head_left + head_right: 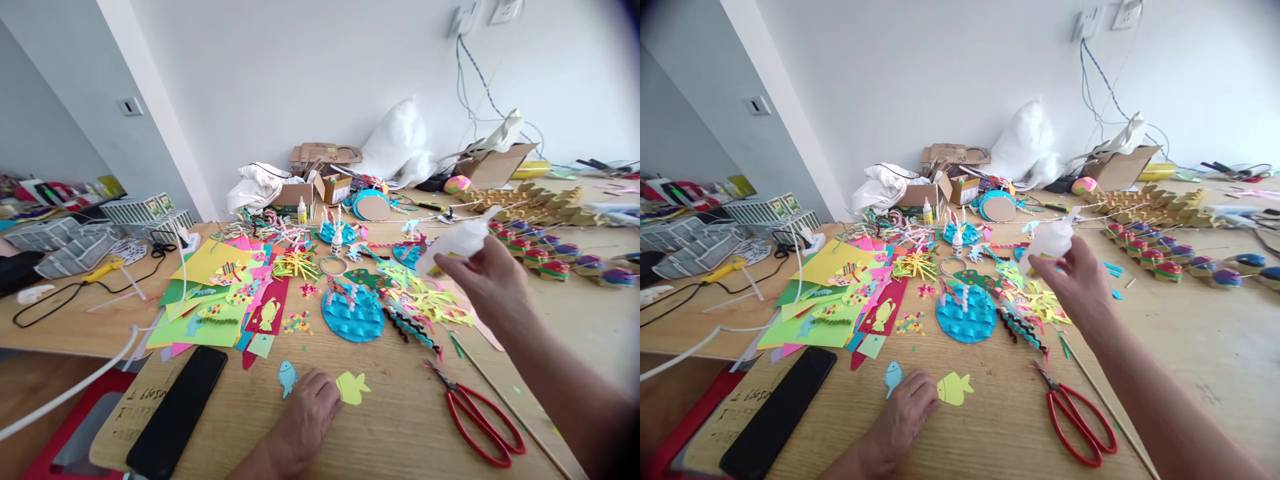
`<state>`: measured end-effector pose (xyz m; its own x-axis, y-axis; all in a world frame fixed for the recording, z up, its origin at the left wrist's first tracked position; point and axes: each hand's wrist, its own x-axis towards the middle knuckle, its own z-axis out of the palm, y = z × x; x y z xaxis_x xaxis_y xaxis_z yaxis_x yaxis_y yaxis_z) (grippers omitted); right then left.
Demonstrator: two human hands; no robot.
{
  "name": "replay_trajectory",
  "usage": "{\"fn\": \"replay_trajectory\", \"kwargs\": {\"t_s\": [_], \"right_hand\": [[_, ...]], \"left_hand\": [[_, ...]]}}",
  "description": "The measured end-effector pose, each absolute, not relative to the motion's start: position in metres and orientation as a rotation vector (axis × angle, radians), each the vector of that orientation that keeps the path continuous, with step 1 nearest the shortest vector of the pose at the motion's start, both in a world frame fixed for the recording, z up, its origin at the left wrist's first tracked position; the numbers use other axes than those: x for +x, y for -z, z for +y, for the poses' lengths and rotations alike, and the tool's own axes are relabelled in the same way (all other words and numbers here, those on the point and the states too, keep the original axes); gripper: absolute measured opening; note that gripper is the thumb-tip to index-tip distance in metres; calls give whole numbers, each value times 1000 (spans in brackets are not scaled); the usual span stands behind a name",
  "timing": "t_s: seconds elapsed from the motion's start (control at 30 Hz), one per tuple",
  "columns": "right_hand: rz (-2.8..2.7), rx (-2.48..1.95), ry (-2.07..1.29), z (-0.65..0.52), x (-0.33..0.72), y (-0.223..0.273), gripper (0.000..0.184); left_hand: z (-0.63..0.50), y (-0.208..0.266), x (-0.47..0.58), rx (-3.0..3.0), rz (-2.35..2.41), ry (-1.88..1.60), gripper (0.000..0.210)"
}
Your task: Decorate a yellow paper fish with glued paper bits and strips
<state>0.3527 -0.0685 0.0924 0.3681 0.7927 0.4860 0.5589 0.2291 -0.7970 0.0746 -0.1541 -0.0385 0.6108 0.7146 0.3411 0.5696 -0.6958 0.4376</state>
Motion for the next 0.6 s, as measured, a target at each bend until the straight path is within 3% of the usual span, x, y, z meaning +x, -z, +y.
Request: {"fn": "replay_trajectory", "kwargs": {"t_s": [0.17, 0.27, 0.4, 0.6], "right_hand": [[-1340, -1467, -628, -152, 325, -78, 30], [-1293, -1331, -906, -178, 302, -53, 39], [-1208, -1223, -1221, -189, 261, -30, 46], [-1192, -1194, -1387, -193, 228, -29, 48]], "left_hand": [[-152, 14, 67, 2258, 1038, -818, 25], [-152, -4, 69, 1831, 963, -855, 17], [-153, -19, 78, 1357, 644, -804, 52], [-154, -25, 81, 984, 483, -693, 52]]}}
